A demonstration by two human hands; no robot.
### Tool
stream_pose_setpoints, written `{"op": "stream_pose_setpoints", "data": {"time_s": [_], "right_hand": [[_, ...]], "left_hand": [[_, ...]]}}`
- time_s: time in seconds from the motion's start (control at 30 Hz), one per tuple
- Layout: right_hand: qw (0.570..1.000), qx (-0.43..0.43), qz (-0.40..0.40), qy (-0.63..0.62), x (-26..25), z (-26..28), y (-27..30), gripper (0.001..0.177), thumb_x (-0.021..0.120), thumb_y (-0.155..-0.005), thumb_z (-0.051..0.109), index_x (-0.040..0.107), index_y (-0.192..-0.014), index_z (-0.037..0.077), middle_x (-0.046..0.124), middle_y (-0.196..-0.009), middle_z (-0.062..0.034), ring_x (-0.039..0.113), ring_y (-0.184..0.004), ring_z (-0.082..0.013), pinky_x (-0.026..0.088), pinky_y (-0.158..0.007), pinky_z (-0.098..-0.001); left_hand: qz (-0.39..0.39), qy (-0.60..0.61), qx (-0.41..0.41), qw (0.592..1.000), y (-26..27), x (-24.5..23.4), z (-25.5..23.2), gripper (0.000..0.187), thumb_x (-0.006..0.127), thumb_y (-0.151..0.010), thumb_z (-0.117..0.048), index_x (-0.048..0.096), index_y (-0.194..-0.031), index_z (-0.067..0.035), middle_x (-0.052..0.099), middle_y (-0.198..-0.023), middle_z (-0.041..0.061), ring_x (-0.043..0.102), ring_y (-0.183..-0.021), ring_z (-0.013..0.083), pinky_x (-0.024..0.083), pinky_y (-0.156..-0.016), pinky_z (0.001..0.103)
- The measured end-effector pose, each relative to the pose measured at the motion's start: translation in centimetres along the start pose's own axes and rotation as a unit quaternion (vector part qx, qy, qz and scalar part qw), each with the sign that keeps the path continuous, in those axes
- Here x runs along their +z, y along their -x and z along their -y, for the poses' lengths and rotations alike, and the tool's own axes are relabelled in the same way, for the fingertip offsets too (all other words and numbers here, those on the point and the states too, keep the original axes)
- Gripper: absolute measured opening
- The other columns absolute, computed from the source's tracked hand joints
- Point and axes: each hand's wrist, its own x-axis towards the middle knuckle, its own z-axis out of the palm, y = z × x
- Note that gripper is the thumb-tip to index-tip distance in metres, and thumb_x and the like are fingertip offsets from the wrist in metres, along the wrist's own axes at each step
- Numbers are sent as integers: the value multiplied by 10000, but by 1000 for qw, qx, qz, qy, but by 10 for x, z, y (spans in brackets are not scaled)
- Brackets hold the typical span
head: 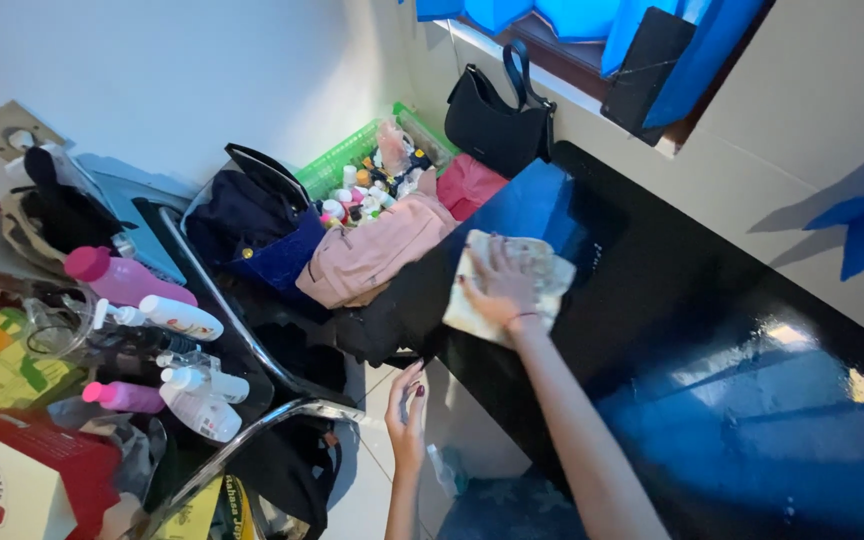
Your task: Spraying a cleaning solution onto a desk and wiping the surface clean with a cloth.
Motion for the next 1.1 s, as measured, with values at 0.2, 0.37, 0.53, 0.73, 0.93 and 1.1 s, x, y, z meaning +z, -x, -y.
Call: {"op": "stream_pose_setpoints", "data": {"time_s": [0.2, 0.37, 0.53, 0.73, 0.93, 1.1], "right_hand": [[984, -166, -58, -18, 59, 41, -14, 631, 352, -916, 502, 323, -1479, 219, 229, -1549, -174, 115, -1448, -377, 82, -1117, -594], [989, -145, 6, -18, 18, 58, 24, 634, 268, -917, 595, 268, -1485, 313, 218, -1560, -111, 131, -1453, -311, 49, -1141, -521], [990, -128, 59, 16, -13, 15, 53, 651, 296, -915, 602, 236, -1502, 328, 166, -1576, -117, 197, -1427, -346, 189, -1079, -586], [998, -48, 19, 33, -34, -61, 71, 644, 319, -911, 559, 232, -1504, 324, 183, -1572, -116, 195, -1429, -317, 142, -1103, -535], [998, 45, -30, 31, -62, -107, 68, 665, 305, -894, 613, 300, -1476, 293, 229, -1555, -124, 172, -1434, -353, 100, -1159, -531], [993, 106, -44, 16, -71, -102, 42, 707, 222, -865, 685, 322, -1466, 327, 219, -1568, -104, 192, -1437, -326, 96, -1148, -527]], "left_hand": [[-16, -7, 16, 1000, -4, -9, 8, 359, 522, -911, -182, 606, -1240, -67, 630, -1251, 104, 598, -1144, 242, 477, -960, 363], [-10, -2, 14, 1000, -6, -8, 6, 367, 520, -921, -202, 596, -1249, -54, 625, -1251, 102, 593, -1133, 231, 468, -964, 347], [0, 0, 5, 1000, -9, 1, 4, 378, 526, -911, -234, 607, -1237, -61, 629, -1249, 101, 593, -1132, 222, 448, -979, 347], [31, -5, 22, 999, -15, 12, 7, 353, 515, -931, -220, 592, -1246, -79, 637, -1245, 108, 604, -1155, 243, 462, -1006, 364], [54, 18, 28, 998, -26, 29, 0, 342, 508, -933, -180, 589, -1248, -75, 619, -1256, 117, 580, -1174, 235, 462, -997, 342], [54, 12, 20, 998, -28, 40, -10, 324, 504, -923, -186, 611, -1216, -98, 624, -1258, 93, 592, -1132, 224, 483, -959, 335]]}}
